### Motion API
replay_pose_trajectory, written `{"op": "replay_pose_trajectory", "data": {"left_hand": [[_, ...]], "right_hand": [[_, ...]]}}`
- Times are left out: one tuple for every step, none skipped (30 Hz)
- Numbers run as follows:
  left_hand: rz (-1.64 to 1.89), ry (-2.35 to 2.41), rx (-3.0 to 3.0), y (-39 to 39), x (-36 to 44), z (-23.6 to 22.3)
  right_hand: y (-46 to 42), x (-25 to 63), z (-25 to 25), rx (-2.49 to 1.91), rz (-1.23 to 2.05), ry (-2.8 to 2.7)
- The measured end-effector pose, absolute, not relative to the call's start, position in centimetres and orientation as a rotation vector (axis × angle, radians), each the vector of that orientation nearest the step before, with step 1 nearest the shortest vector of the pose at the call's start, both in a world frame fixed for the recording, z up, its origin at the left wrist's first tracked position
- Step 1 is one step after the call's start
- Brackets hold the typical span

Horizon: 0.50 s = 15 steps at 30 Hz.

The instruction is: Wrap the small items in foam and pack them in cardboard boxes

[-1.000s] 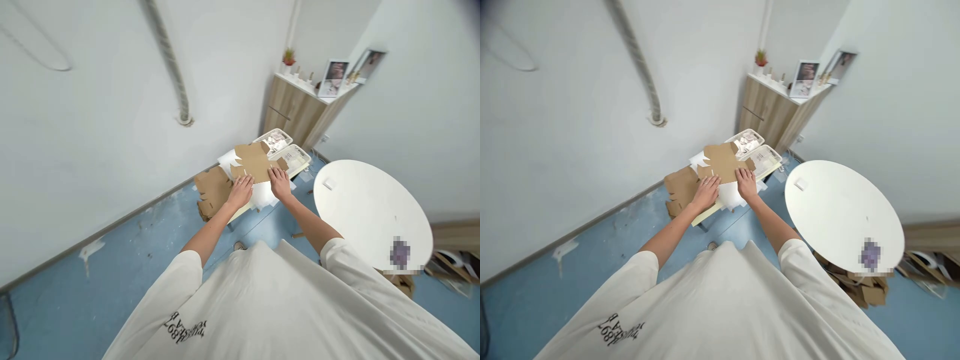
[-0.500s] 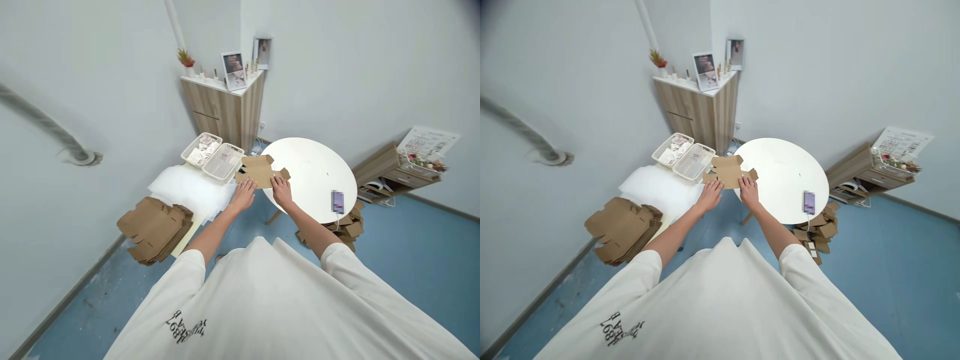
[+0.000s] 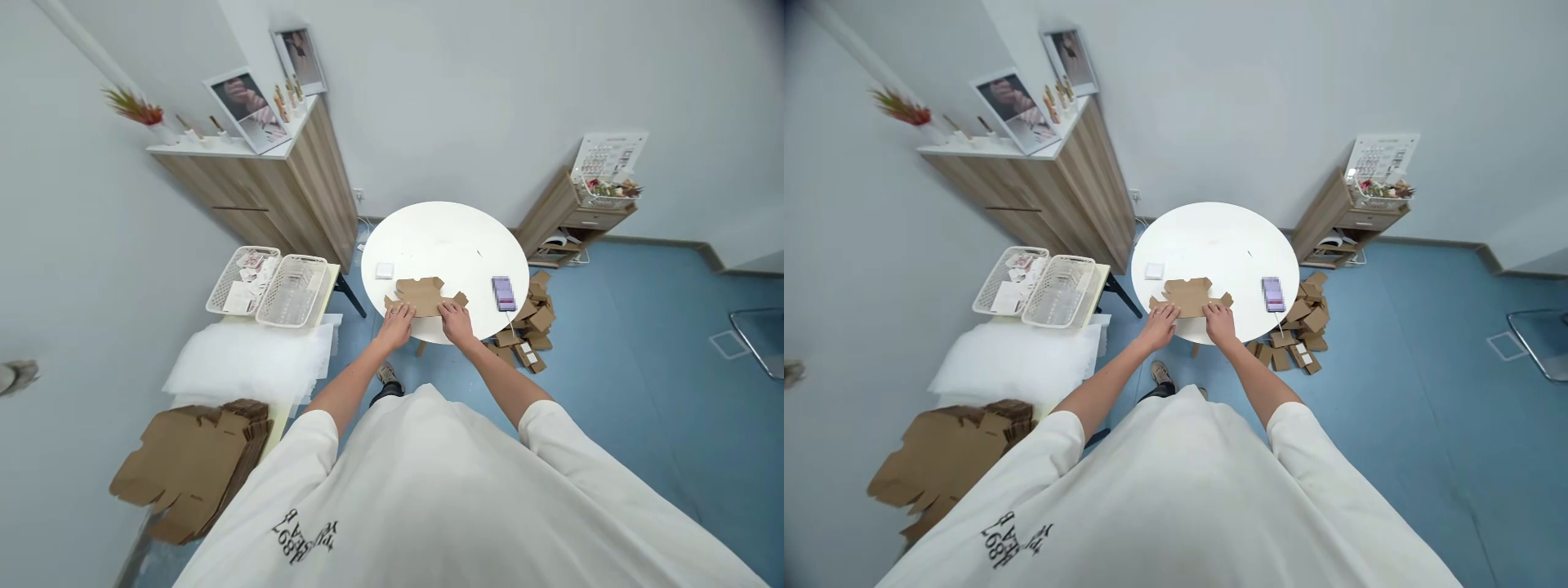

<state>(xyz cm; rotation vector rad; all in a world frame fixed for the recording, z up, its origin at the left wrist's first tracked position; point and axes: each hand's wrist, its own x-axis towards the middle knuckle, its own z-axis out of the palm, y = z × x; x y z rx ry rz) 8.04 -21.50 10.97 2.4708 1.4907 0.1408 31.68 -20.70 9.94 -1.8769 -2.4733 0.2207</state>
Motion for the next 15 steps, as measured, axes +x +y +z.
{"op": "replay_pose_trajectory", "data": {"left_hand": [[0.128,1.464,2.477,-21.0,8.3,10.5],[0.115,1.439,2.482,-20.4,8.5,10.1],[0.102,1.417,2.485,-19.8,8.6,9.7],[0.089,1.397,2.486,-19.1,8.7,9.3],[0.078,1.379,2.486,-18.3,8.8,8.9],[0.070,1.362,2.485,-17.5,8.8,8.5],[0.062,1.346,2.484,-16.5,8.8,8.1],[0.054,1.330,2.483,-15.5,8.8,7.8],[0.043,1.313,2.482,-14.4,8.7,7.5],[0.033,1.297,2.481,-13.3,8.6,7.1],[0.024,1.279,2.483,-12.2,8.4,6.8],[0.014,1.260,2.485,-11.0,8.2,6.5],[0.005,1.239,2.487,-9.9,7.9,6.3],[-0.004,1.218,2.490,-8.9,7.7,6.0],[-0.016,1.197,2.491,-8.0,7.4,5.7]], "right_hand": [[-20.5,32.0,9.6,-1.898,0.246,-2.477],[-20.3,32.3,9.2,-1.919,0.269,-2.482],[-19.9,32.5,8.9,-1.941,0.290,-2.488],[-19.5,32.7,8.7,-1.961,0.309,-2.491],[-19.0,32.8,8.5,-1.980,0.326,-2.492],[-18.4,32.8,8.3,-1.998,0.342,-2.492],[-17.7,32.8,8.2,-2.013,0.361,-2.491],[-16.9,32.8,8.0,-2.025,0.382,-2.491],[-16.1,32.7,7.8,-2.034,0.403,-2.492],[-15.3,32.6,7.6,-2.044,0.423,-2.492],[-14.4,32.5,7.4,-2.052,0.440,-2.492],[-13.6,32.3,7.2,-2.064,0.452,-2.490],[-12.8,32.2,6.9,-2.079,0.462,-2.489],[-12.0,32.1,6.6,-2.095,0.472,-2.490],[-11.4,32.0,6.4,-2.110,0.484,-2.494]]}}
